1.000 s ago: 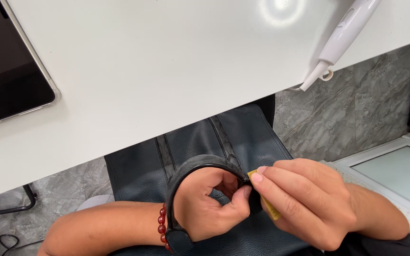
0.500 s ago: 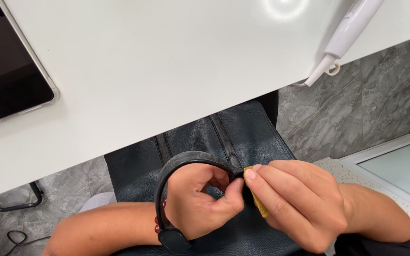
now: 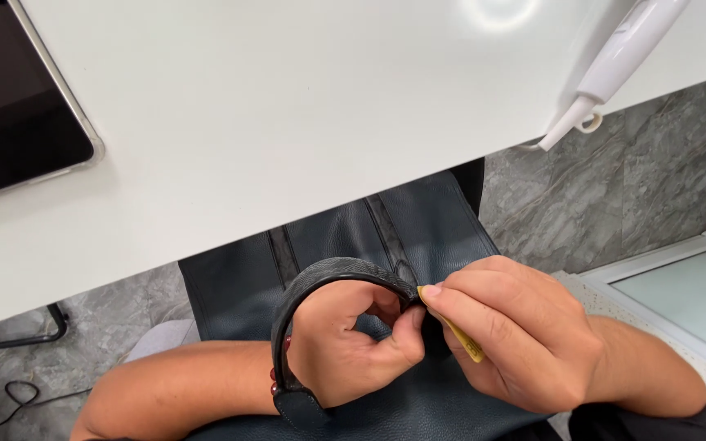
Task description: The person wipes the handle of a dark leather tote bag with a white tissue, then rubs the handle and adjacent bag surface with a small yellow abrasive sponge, working the sponge repeatedly along the handle while holding the bag on their lap.
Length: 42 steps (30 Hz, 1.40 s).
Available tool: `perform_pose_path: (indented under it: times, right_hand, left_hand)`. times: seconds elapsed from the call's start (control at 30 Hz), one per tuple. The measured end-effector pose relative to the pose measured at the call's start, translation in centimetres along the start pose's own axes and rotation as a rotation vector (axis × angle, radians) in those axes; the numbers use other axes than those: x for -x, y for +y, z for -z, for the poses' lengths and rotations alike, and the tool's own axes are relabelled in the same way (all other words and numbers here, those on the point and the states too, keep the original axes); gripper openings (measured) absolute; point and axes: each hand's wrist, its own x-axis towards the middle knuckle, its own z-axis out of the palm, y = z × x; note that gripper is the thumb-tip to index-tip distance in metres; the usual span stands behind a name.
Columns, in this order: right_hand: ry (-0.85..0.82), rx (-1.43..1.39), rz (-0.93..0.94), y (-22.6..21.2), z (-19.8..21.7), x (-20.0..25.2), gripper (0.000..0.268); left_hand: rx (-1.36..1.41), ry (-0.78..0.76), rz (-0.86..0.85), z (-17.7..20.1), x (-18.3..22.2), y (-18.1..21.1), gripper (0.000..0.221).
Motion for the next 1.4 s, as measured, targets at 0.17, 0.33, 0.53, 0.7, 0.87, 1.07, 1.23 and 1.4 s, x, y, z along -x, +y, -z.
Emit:
perform_pose_path:
  times: [0.17, 0.33, 0.53, 0.7, 0.87, 1.07, 1.23, 1.4]
  right_hand:
    - [-0.009, -0.024, -0.049, 0.0, -0.3, 0.6, 0.031]
    - [0.013, -0.083, -0.020, -0.1, -0.3, -0.8, 0.029]
    - [-0.098, -0.170, -0.303, 0.3, 0.3, 1.2, 0.029]
    - [-0.005, -0.247, -0.588, 0.0, 0.2, 2.2, 0.029]
    - [0.001, -0.260, -0.460, 0.9, -0.2, 1.4, 0.032]
    - [-0.007, -0.223, -0.120, 1.6, -0.6, 0.6, 0.031]
    - [0.089, -0.034, 0.044, 1.5, -1.2, 0.6, 0.027]
    - [0.031, 0.070, 0.128, 2.0, -0.8, 1.3, 0.023]
  left_hand:
    - [0.128, -0.051, 0.096, 0.1, 0.4, -0.6, 0.011]
    - [0.078, -0.004, -0.015, -0.1, 0.6, 0.1, 0.011]
    - [0.072, -0.020, 0.061, 0.5, 0.2, -0.8, 0.014]
    - [-0.012, -0.058, 0.108, 1.5, -0.6, -0.5, 0.016]
    - [-0.010, -0.073, 0.094, 1.9, -1.1, -0.3, 0.016]
    - [0.175, -0.115, 0.135, 1.7, -0.8, -0.5, 0.016]
    - [0.105, -0.141, 0.066, 1.5, -0.6, -0.4, 0.015]
    - [0.245, -0.199, 0.155, 1.6, 0.3, -0.8, 0.006]
